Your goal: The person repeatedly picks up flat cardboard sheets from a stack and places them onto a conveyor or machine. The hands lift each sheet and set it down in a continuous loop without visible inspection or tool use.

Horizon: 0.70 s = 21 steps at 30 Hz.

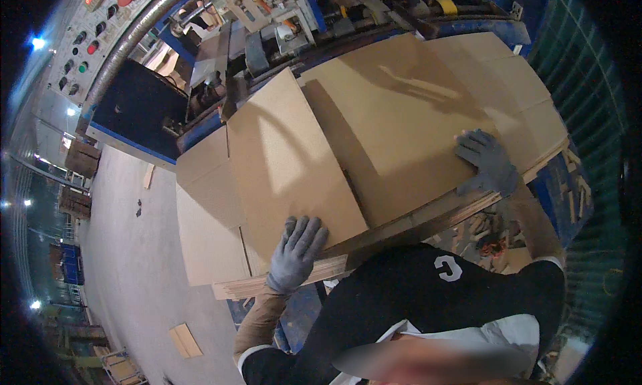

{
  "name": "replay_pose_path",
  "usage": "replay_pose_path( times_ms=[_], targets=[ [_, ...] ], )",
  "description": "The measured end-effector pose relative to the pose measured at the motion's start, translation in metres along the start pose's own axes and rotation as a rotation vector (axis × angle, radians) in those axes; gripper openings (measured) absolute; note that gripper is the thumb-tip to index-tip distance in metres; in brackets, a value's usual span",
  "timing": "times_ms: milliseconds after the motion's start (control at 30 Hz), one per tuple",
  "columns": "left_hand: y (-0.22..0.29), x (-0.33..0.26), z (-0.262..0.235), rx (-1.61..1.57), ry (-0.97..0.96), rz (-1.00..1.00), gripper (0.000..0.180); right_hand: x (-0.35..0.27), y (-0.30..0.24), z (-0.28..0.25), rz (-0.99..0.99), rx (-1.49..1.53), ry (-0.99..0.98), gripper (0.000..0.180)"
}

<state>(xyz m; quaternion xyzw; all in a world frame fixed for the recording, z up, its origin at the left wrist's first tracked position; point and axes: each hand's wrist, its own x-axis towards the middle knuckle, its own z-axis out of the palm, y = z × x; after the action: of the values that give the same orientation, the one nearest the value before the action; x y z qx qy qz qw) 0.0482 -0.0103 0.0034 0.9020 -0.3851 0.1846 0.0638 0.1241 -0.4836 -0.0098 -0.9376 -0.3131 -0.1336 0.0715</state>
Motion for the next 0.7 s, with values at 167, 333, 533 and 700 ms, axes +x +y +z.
replay_pose_path(
  times_ms=[167, 333, 533, 700],
  targets=[
    [0.023, 0.011, -0.001, -0.003, -0.155, -0.113, 0.047, -0.003, 0.015, -0.009, 0.009, 0.0, 0.015, 0.077],
    [0.017, 0.015, 0.004, -0.046, -0.106, -0.066, 0.048, 0.006, 0.021, -0.01, -0.034, -0.041, 0.007, 0.077],
    [0.011, 0.022, -0.006, -0.026, -0.049, -0.085, 0.049, 0.014, 0.038, -0.006, -0.126, -0.073, 0.079, 0.078],
    [-0.004, 0.053, -0.077, 0.079, 0.238, -0.367, 0.046, 0.02, 0.051, -0.011, -0.351, -0.293, 0.202, 0.061]
  ],
)
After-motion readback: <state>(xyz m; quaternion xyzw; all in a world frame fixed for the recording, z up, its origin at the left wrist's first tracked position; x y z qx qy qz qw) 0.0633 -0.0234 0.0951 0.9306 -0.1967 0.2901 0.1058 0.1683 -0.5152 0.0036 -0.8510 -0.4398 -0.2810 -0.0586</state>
